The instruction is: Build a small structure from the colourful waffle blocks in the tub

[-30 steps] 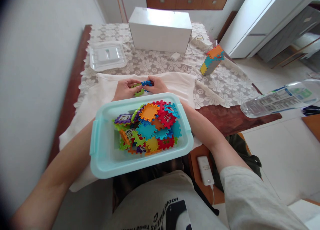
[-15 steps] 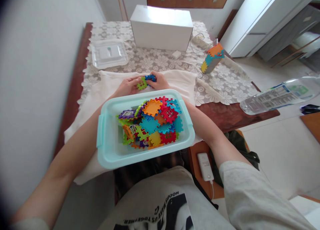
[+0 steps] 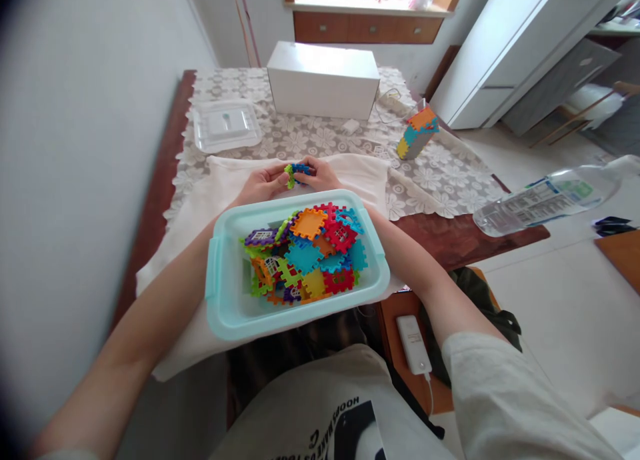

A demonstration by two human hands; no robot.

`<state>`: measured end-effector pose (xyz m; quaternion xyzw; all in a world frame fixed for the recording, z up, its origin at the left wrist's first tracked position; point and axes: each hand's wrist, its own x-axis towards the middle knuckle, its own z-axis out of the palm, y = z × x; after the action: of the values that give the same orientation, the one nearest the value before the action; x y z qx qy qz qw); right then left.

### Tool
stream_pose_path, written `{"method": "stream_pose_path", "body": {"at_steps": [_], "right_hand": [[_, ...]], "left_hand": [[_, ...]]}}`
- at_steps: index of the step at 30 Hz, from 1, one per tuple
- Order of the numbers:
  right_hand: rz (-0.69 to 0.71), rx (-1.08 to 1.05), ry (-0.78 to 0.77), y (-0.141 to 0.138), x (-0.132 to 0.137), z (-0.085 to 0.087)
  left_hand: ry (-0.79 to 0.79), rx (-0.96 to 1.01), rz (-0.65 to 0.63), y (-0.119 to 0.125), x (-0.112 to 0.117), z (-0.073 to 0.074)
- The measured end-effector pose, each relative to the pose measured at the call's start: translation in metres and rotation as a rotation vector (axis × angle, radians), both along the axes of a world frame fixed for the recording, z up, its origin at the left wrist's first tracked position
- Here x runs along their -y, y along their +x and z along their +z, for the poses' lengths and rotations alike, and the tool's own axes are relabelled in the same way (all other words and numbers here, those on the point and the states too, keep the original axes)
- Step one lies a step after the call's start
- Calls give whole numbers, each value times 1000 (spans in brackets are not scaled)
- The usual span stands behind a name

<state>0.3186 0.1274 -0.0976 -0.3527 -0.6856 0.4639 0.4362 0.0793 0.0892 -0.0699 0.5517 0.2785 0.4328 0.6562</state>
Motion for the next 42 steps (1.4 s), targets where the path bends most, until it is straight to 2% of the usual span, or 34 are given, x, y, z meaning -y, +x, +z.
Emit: {"method": "stream_pose_path", "body": {"at_steps": [5,10,14,17,22,26,35,42], "right_hand": [[-54,37,12,-5,9,4],[-164,111,45,-6,21,14],[-153,99,33,-6,27,19],[-116,40,29,-9,28,15],[-89,-54,41,-15,24,2],[-109,-64,25,-16,24,0],[-118,13,54,-13,32,13],[-112,19,41,-12,39,26]], "left_hand": [[26,-7,93,-2,-3,0],[33,-83,117,-2,1,6],[51,-124,141,1,6,14],[99,-158,163,1,9,17],[191,-190,189,-1,9,12],[247,-185,179,-3,7,8],[347,-232,203,-2,9,0],[372,-250,184,-1,10,2]]}}
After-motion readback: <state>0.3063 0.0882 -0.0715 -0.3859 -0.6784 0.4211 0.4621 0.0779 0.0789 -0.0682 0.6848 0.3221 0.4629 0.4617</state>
